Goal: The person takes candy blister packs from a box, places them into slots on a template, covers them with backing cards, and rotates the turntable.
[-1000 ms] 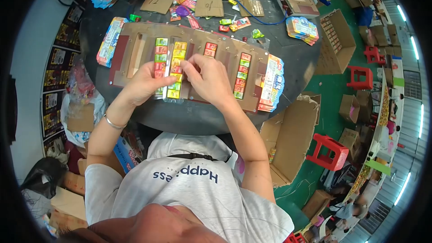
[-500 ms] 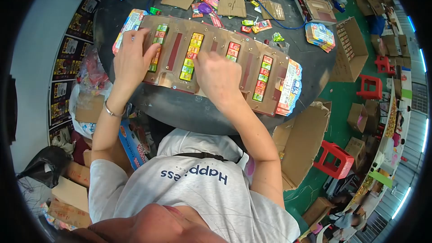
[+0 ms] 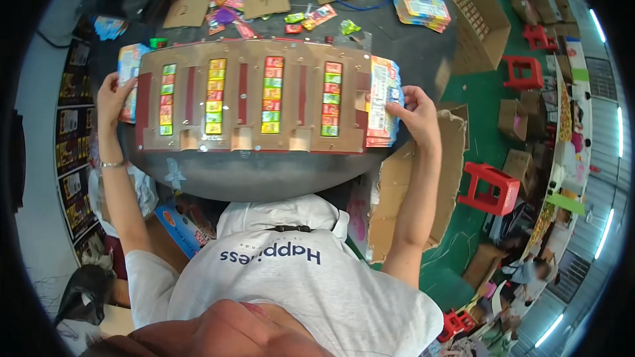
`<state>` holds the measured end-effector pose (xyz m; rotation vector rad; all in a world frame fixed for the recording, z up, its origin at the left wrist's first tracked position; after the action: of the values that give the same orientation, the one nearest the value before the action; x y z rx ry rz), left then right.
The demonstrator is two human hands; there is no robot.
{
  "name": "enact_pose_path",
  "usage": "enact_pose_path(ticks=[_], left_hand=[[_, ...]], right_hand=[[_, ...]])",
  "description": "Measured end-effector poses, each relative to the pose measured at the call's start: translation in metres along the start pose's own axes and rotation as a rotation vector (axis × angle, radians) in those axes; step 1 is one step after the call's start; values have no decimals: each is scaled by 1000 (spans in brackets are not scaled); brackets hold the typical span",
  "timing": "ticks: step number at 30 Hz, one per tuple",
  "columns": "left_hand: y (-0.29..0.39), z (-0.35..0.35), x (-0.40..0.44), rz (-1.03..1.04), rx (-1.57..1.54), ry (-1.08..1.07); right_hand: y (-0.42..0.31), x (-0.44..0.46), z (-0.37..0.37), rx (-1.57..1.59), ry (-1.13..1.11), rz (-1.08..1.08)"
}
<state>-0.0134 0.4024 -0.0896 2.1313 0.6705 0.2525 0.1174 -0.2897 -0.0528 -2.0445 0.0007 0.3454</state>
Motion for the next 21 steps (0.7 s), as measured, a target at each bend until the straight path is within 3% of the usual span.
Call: enact_pose_path(ticks=[2, 4, 5, 7, 8, 11, 12, 14, 16, 19, 21], left_hand=[[4, 0, -9, 37, 75, 113], [35, -1, -26, 360, 572, 353], [50, 2, -33, 362, 569, 348], [84, 7, -45, 462, 1058, 471], [91, 5, -43, 464, 1056, 468], [66, -12, -18, 159, 364, 41], [68, -13, -17, 164, 21, -126], [95, -13, -45, 63, -312, -149], [128, 20, -72, 173, -549, -54], [194, 85, -112, 214, -550, -225], [246, 132, -141, 231, -681, -270]], right_hand=[[-9, -12, 3, -127, 128, 2], [-33, -33, 13, -403, 356, -171], [-34, -37, 16, -467, 392, -210], [-40, -44, 22, -571, 464, -274], [-46, -47, 24, -573, 465, -271], [-52, -51, 21, -577, 471, -334], [-47, -50, 12, -398, 451, -350], [-47, -57, -11, 175, 417, -171], [-68, -62, -11, 287, 345, -212], [-82, -53, 33, 207, -86, -125], [-81, -37, 57, 158, -101, -96]])
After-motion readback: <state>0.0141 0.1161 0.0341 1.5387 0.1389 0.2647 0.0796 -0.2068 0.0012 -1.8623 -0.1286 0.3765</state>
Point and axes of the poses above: each hand's wrist, its own x-axis towards the middle knuckle, its own z-axis out of the palm, y = z × x, the point moved 4 cm from there along x, towards the middle knuckle, and after that the axes turned 1 degree about y, right-handed, at the moved point
